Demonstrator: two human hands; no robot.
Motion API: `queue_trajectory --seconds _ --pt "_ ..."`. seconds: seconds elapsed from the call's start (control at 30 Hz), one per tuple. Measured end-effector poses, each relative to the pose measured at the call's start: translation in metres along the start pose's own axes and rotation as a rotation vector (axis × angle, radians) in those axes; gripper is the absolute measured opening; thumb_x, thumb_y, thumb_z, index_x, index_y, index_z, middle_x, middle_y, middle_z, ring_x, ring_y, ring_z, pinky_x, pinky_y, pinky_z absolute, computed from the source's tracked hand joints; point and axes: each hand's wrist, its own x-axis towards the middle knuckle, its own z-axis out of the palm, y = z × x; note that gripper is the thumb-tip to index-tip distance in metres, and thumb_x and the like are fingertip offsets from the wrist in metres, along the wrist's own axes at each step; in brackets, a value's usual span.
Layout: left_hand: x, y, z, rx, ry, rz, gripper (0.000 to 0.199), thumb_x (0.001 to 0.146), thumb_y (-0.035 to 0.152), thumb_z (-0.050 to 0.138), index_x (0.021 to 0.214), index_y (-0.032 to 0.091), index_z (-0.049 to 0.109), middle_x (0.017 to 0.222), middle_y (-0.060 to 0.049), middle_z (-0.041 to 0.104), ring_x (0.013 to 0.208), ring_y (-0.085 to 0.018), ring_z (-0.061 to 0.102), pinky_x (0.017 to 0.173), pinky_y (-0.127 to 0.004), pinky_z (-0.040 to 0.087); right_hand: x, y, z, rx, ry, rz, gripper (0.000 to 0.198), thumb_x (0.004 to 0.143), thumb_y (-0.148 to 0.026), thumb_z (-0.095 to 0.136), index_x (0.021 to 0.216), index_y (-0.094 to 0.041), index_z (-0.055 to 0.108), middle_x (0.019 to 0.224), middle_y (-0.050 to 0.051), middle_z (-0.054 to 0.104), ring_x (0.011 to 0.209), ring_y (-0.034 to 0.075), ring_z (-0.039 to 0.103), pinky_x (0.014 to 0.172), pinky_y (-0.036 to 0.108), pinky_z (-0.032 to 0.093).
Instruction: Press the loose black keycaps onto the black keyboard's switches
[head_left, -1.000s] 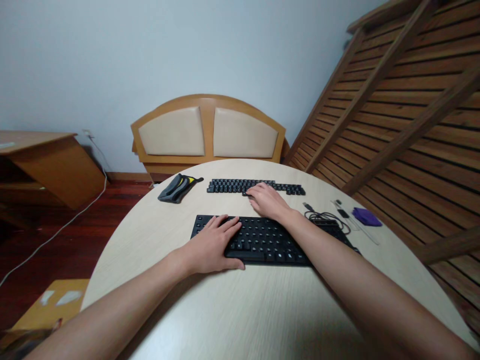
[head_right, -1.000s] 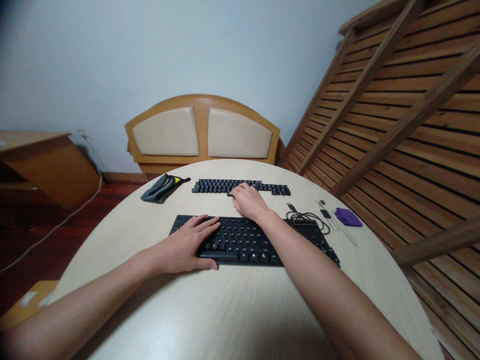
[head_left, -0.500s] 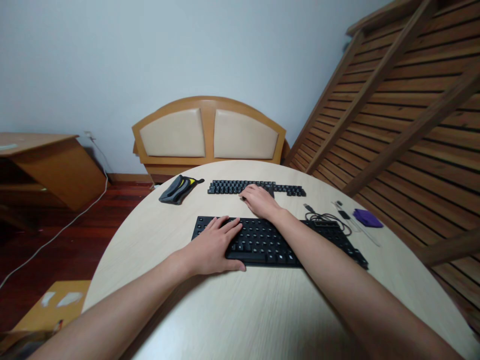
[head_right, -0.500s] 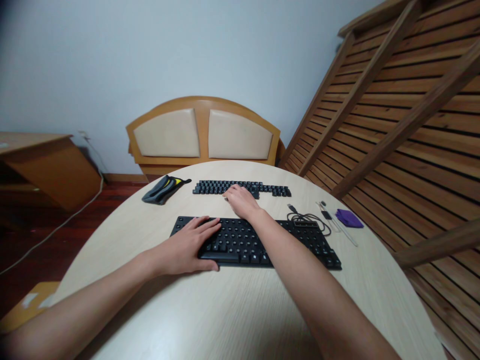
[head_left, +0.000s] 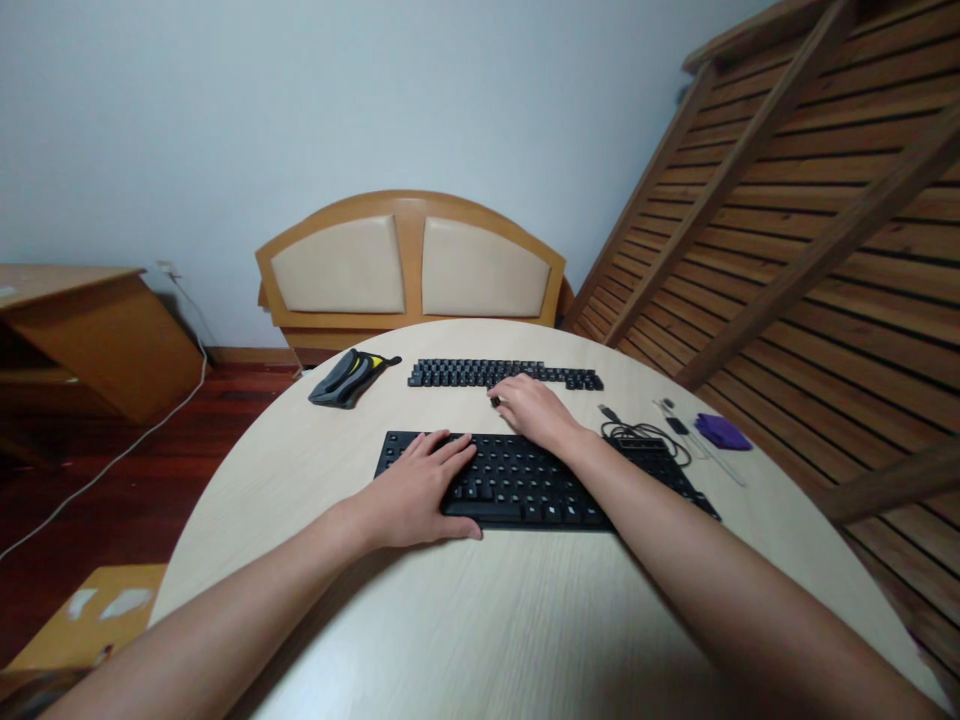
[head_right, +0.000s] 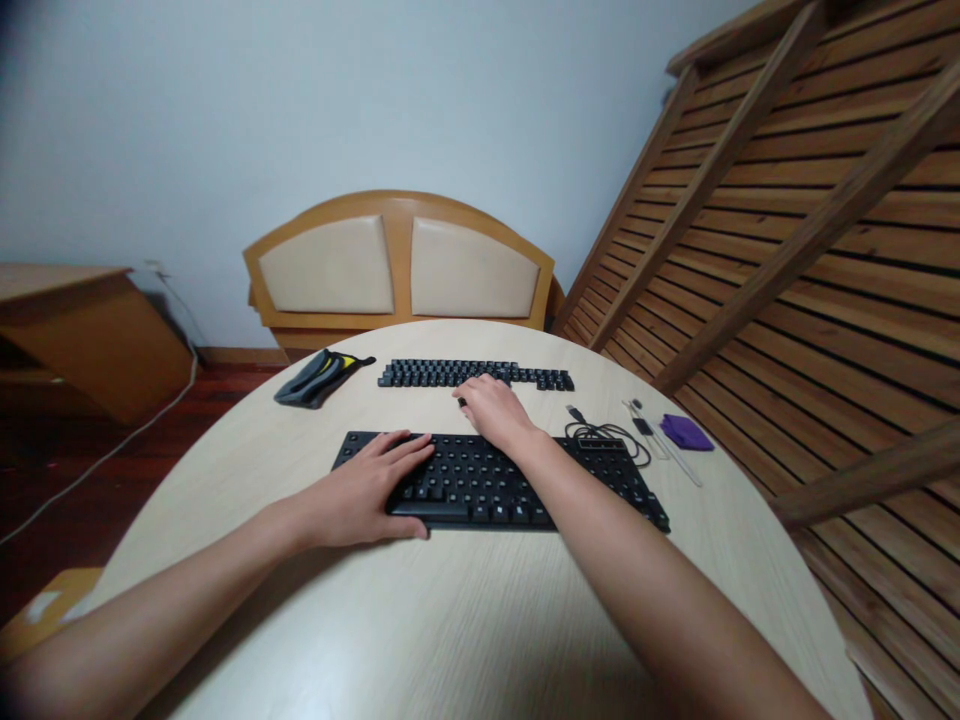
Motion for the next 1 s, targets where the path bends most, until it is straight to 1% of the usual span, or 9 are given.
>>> queue_trajectory --seconds 0.17,0.27,0.33,0.5,0.6,0.7,0.83,0.97,1.0 --pt "0.0 -0.001 0.0 0.001 -0.009 -0.003 0.1 0.077 0.076 0.062 0.153 0.016 0.037 0.16 -0.014 0.033 0.146 -0.041 0.027 0.118 -0.056 0.025 -0.014 0.013 -0.006 0.022 -0.029 0.082 0.032 0.089 -0.015 0.064 0.12 -0.02 0.069 0.121 0.009 0.07 0.11 0.024 0.064 0.095 0.032 0.047" --pt "0.001 -0.001 -0.001 0.006 -0.025 -0.01 0.101 0.078 0.077 0.061 0.153 0.014 0.036 0.161 -0.013 0.032 0.147 -0.041 0.026 0.119 -0.056 0.024 -0.013 0.014 -0.005 0.025 -0.054 0.088 0.036 0.089 -0.015 0.064 0.124 -0.022 0.068 0.122 0.008 0.069 0.112 0.023 0.064 0.097 0.031 0.046" --pt "0.001 0.0 -0.002 0.006 -0.039 -0.019 0.102 0.077 0.077 0.061 0.153 0.013 0.035 0.161 -0.014 0.031 0.147 -0.041 0.025 0.119 -0.055 0.023 -0.009 0.011 -0.002 0.022 -0.06 0.096 0.038 0.089 -0.016 0.063 0.126 -0.021 0.067 0.123 0.009 0.069 0.113 0.025 0.064 0.097 0.032 0.046" --pt "0.001 0.0 -0.001 -0.008 -0.024 -0.012 0.1 0.078 0.076 0.062 0.153 0.015 0.036 0.16 -0.014 0.032 0.146 -0.041 0.026 0.118 -0.057 0.025 0.003 0.001 0.005 0.032 -0.062 0.122 0.03 0.091 -0.024 0.063 0.12 -0.018 0.071 0.118 0.012 0.071 0.11 0.028 0.065 0.094 0.034 0.048" --pt "0.0 0.0 -0.001 -0.005 -0.006 -0.001 0.098 0.078 0.075 0.062 0.152 0.015 0.038 0.159 -0.015 0.034 0.146 -0.041 0.028 0.117 -0.058 0.026 0.007 -0.002 0.006 0.058 -0.059 0.119 0.024 0.091 -0.021 0.064 0.113 -0.02 0.073 0.113 0.01 0.074 0.107 0.026 0.067 0.093 0.032 0.048" --pt "0.0 0.0 -0.001 -0.006 -0.009 0.003 0.099 0.077 0.074 0.063 0.152 0.015 0.038 0.159 -0.015 0.034 0.146 -0.041 0.028 0.117 -0.058 0.026 0.004 -0.005 0.002 0.093 -0.04 0.111 0.02 0.091 -0.018 0.064 0.108 -0.019 0.074 0.109 0.009 0.074 0.105 0.025 0.067 0.091 0.032 0.048" --pt "0.001 0.001 -0.002 0.0 -0.015 -0.002 0.099 0.078 0.074 0.063 0.152 0.013 0.038 0.16 -0.016 0.033 0.146 -0.042 0.027 0.118 -0.058 0.026 -0.016 -0.015 -0.011 0.154 0.025 0.1 0.018 0.095 -0.024 0.061 0.108 -0.017 0.071 0.105 0.009 0.073 0.1 0.023 0.067 0.089 0.032 0.049" --pt "0.0 0.001 -0.002 -0.007 0.004 0.008 0.096 0.078 0.071 0.065 0.15 0.014 0.04 0.158 -0.016 0.035 0.145 -0.041 0.028 0.117 -0.058 0.027 -0.051 -0.025 -0.024 0.236 0.075 0.087 0.016 0.095 -0.029 0.062 0.106 -0.019 0.069 0.103 0.007 0.073 0.094 0.019 0.068 0.085 0.03 0.051" --pt "-0.001 0.0 -0.003 -0.009 0.009 0.01 0.095 0.077 0.071 0.065 0.15 0.014 0.041 0.158 -0.016 0.036 0.145 -0.041 0.029 0.117 -0.058 0.027 -0.059 -0.027 -0.026 0.297 0.107 0.084 0.016 0.094 -0.028 0.063 0.106 -0.019 0.069 0.102 0.006 0.073 0.094 0.02 0.068 0.085 0.031 0.051"
